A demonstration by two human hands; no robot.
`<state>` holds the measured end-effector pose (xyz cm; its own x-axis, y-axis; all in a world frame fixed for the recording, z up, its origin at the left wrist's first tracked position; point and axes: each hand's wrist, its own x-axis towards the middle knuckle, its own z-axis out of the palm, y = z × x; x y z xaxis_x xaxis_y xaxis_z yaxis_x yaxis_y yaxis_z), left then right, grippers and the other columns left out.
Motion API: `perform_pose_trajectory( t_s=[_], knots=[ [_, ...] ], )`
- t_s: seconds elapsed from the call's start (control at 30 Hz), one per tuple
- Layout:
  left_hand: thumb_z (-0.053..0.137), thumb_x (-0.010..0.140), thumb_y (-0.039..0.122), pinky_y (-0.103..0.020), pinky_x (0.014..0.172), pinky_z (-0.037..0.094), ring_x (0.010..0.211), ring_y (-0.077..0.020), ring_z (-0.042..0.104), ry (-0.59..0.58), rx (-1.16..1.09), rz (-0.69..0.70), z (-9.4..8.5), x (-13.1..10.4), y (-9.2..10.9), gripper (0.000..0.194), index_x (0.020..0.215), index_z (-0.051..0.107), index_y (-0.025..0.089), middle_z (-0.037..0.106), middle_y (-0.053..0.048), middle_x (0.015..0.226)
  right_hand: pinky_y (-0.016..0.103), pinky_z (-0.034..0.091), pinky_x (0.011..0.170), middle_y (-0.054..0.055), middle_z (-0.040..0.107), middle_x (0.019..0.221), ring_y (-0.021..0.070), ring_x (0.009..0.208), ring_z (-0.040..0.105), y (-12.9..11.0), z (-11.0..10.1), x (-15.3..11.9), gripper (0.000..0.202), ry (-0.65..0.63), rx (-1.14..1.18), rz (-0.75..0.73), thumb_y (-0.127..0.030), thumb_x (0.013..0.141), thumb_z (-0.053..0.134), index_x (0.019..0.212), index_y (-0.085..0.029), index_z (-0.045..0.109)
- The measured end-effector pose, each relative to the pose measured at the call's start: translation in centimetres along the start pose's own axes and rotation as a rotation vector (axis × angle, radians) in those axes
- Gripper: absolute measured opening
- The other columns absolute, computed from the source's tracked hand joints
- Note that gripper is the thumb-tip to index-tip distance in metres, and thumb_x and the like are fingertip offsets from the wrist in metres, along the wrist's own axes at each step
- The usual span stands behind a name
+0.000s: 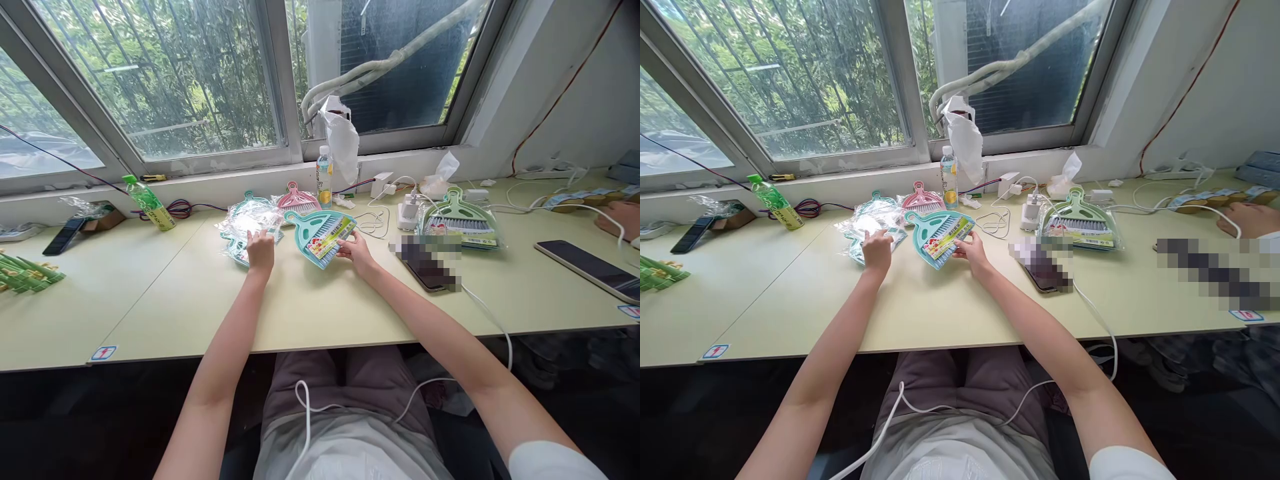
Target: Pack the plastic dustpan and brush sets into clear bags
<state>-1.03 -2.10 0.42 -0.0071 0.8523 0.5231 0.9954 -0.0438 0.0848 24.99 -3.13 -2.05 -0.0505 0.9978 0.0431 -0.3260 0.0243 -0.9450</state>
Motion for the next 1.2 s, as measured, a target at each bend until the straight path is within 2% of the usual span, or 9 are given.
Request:
perform_pose_trajectory(
  t_s=[0.17, 0.33, 0.43, 0.73, 0.83, 0.93, 1.0, 1.07, 1.2],
  knots=[
    [0.038, 0.084, -0.002, -0.046, 0.099, 0.045, 0.109, -0.0310, 0.061, -0.125, 0.097, 0.052, 0.1, 0.1, 0.0, 0.042, 0.096, 0.075, 0.013, 0.068, -0.016, 0.111, 0.025, 0.058, 0.059, -0.001, 0.071, 0.076, 0.0135, 0.061, 0.066, -0.1, 0.5, -0.3, 0.045, -0.032, -0.012, 0.012, -0.026, 0.068, 0.074, 0.101, -0.023, 0.044],
    [0.035, 0.086, 0.000, -0.040, 0.084, 0.051, 0.107, -0.0317, 0.061, -0.093, 0.096, -0.021, -0.2, 0.2, -0.4, 0.045, 0.109, 0.072, 0.013, 0.066, -0.018, 0.113, 0.024, 0.056, 0.051, 0.001, 0.070, 0.073, 0.0139, 0.056, 0.066, 0.3, 0.9, -0.4, 0.041, -0.009, -0.049, 0.124, -0.016, 0.069, 0.072, 0.098, -0.022, 0.043],
    [0.033, 0.087, 0.000, -0.041, 0.086, 0.051, 0.109, -0.0329, 0.060, -0.073, 0.064, -0.035, -0.3, 0.2, -0.5, 0.046, 0.113, 0.069, 0.011, 0.065, -0.019, 0.115, 0.025, 0.057, 0.051, 0.002, 0.070, 0.073, 0.0145, 0.056, 0.066, 0.5, 0.9, -0.2, 0.042, -0.008, -0.045, 0.138, -0.015, 0.070, 0.074, 0.098, -0.022, 0.044],
    [0.029, 0.092, 0.002, -0.042, 0.116, 0.032, 0.129, -0.0241, 0.051, 0.014, -0.178, 0.223, -0.4, -0.9, 1.8, 0.049, 0.121, 0.065, 0.018, 0.059, -0.011, 0.134, 0.024, 0.058, 0.054, 0.001, 0.072, 0.077, 0.0140, 0.059, 0.069, 0.7, 1.1, -0.5, 0.033, -0.056, 0.008, 0.132, -0.016, 0.076, 0.068, 0.099, -0.022, 0.046],
    [0.037, 0.095, 0.013, -0.051, 0.120, 0.021, 0.142, -0.0267, 0.035, 0.169, -0.300, 0.055, -1.3, -1.3, 3.1, 0.044, 0.135, 0.052, 0.023, 0.048, -0.011, 0.145, 0.025, 0.059, 0.056, 0.001, 0.073, 0.077, 0.0142, 0.060, 0.069, 0.5, 1.3, -0.6, 0.034, -0.076, 0.011, 0.129, -0.018, 0.075, 0.069, 0.099, -0.022, 0.046],
    [0.049, 0.095, 0.032, -0.056, 0.119, 0.020, 0.149, -0.0310, 0.016, 0.437, -0.311, -0.381, -1.7, -1.1, 3.4, 0.059, 0.149, 0.030, 0.020, 0.030, -0.017, 0.155, 0.026, 0.059, 0.058, 0.000, 0.073, 0.078, 0.0140, 0.061, 0.069, 0.2, 1.2, -0.6, 0.037, -0.083, 0.011, 0.103, -0.020, 0.074, 0.071, 0.100, -0.023, 0.046],
    [0.046, 0.096, 0.039, -0.054, 0.116, 0.027, 0.148, -0.0295, 0.019, 0.532, -0.350, -0.653, -1.4, -0.5, 2.7, 0.065, 0.151, 0.020, 0.019, 0.029, -0.019, 0.154, 0.026, 0.060, 0.060, 0.000, 0.073, 0.080, 0.0140, 0.062, 0.069, 0.0, 1.2, -0.6, 0.038, -0.086, 0.014, 0.094, -0.021, 0.072, 0.072, 0.099, -0.023, 0.045],
    [0.038, 0.099, 0.043, -0.048, 0.111, 0.038, 0.144, -0.0262, 0.030, 0.461, -0.559, -0.739, -0.9, 0.3, 1.5, 0.059, 0.151, 0.021, 0.021, 0.037, -0.017, 0.150, 0.026, 0.059, 0.060, 0.001, 0.073, 0.080, 0.0142, 0.063, 0.069, -0.1, 1.2, -0.7, 0.039, -0.083, 0.013, 0.094, -0.022, 0.071, 0.074, 0.098, -0.023, 0.045],
    [0.034, 0.098, 0.053, -0.034, 0.095, 0.053, 0.126, -0.0219, 0.056, 0.062, -1.278, -0.457, 0.0, 1.4, -0.2, 0.054, 0.141, 0.042, 0.021, 0.055, -0.014, 0.137, 0.026, 0.059, 0.060, 0.000, 0.073, 0.078, 0.0144, 0.063, 0.069, -0.2, 1.3, -0.8, 0.040, -0.090, 0.004, 0.082, -0.022, 0.071, 0.074, 0.096, -0.023, 0.043]
  ],
)
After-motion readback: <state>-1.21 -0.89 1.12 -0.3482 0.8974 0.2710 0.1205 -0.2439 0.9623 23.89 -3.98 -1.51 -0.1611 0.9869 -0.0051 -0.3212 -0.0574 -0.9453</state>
